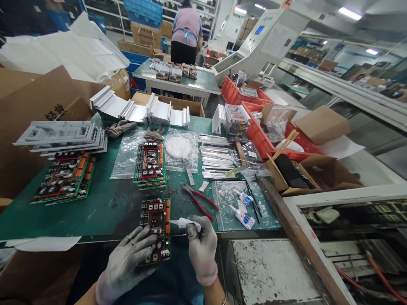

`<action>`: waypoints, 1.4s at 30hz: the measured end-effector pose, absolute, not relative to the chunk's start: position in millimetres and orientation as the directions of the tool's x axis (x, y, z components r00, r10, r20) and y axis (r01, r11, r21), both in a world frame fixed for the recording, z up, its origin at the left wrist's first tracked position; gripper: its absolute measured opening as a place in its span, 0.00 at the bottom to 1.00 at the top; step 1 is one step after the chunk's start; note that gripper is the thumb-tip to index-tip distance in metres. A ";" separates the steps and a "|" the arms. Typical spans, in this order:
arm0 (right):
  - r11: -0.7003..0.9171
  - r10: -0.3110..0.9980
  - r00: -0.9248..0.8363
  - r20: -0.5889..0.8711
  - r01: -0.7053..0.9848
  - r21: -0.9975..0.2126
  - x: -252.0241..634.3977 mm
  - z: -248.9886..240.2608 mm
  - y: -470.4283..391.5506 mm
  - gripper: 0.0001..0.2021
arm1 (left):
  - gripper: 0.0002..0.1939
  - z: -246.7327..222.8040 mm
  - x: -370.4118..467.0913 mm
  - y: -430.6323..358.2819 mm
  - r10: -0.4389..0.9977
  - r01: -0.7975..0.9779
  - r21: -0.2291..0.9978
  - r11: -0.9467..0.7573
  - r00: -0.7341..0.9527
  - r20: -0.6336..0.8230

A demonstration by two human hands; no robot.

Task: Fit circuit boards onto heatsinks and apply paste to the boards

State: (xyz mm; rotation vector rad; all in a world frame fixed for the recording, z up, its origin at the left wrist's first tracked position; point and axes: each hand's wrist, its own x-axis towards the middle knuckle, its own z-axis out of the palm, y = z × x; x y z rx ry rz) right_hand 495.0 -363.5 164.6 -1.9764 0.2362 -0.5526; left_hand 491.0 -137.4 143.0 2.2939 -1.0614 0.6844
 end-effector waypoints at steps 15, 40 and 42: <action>-0.439 -0.372 0.892 0.258 0.076 -0.895 486.2 156.1 -369.6 0.14 | 0.11 142.1 490.9 -137.8 -0.549 -0.786 0.263 -0.560 0.589 0.593; -0.482 -0.434 0.804 0.406 0.174 -0.859 469.5 152.1 -387.9 0.11 | 0.12 173.3 489.9 -136.1 -0.585 -0.786 0.199 -0.585 0.579 0.568; -0.346 -0.635 0.738 0.230 -0.005 -0.938 474.7 141.4 -397.2 0.18 | 0.12 190.8 495.7 -133.9 -0.585 -0.797 0.181 -0.576 0.557 0.589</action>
